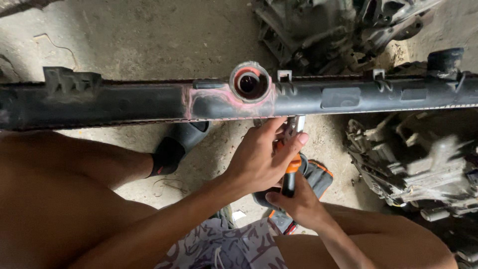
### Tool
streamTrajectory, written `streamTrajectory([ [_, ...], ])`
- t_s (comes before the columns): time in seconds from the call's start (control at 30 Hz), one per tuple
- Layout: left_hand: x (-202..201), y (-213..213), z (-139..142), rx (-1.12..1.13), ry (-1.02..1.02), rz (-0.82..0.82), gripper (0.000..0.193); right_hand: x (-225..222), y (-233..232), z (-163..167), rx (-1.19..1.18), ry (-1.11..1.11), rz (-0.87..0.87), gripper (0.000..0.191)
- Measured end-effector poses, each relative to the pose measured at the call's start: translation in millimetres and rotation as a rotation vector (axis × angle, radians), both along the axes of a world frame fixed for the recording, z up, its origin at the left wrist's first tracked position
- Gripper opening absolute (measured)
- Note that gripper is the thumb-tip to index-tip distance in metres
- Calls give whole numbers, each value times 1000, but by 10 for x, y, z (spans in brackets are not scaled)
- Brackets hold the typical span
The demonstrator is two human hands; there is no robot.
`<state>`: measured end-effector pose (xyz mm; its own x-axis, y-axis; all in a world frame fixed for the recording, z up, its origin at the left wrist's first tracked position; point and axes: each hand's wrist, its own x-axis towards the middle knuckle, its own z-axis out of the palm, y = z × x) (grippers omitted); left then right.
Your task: The person sits on the workshop floor with a car radiator across their lap and uses orange-handled pliers to repeatedly crimp and press the plastic tank seam along the radiator edge, repositioning the pliers to new spots and steadying the radiator with the other hand.
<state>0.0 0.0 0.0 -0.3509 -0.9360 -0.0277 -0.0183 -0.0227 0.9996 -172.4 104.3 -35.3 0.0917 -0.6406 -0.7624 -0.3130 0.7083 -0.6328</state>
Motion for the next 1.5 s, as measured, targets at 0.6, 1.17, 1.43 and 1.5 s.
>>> streamTrajectory([
  [0.6, -134, 469, -460, 434, 356, -215, 76, -157, 278, -264, -149, -73, -93, 44],
  [1.17, -223, 622, -231, 528, 313, -127, 42, -244, 451, -22, -230, -72, 5, 21],
  [1.43, -259, 572, -479, 494, 167, -112, 50, -197, 341, -216, -43, 76, -4, 38],
  [1.5, -274, 553, -507, 457, 102, -99, 52, -142, 260, -190, -37, 133, 75, 40],
])
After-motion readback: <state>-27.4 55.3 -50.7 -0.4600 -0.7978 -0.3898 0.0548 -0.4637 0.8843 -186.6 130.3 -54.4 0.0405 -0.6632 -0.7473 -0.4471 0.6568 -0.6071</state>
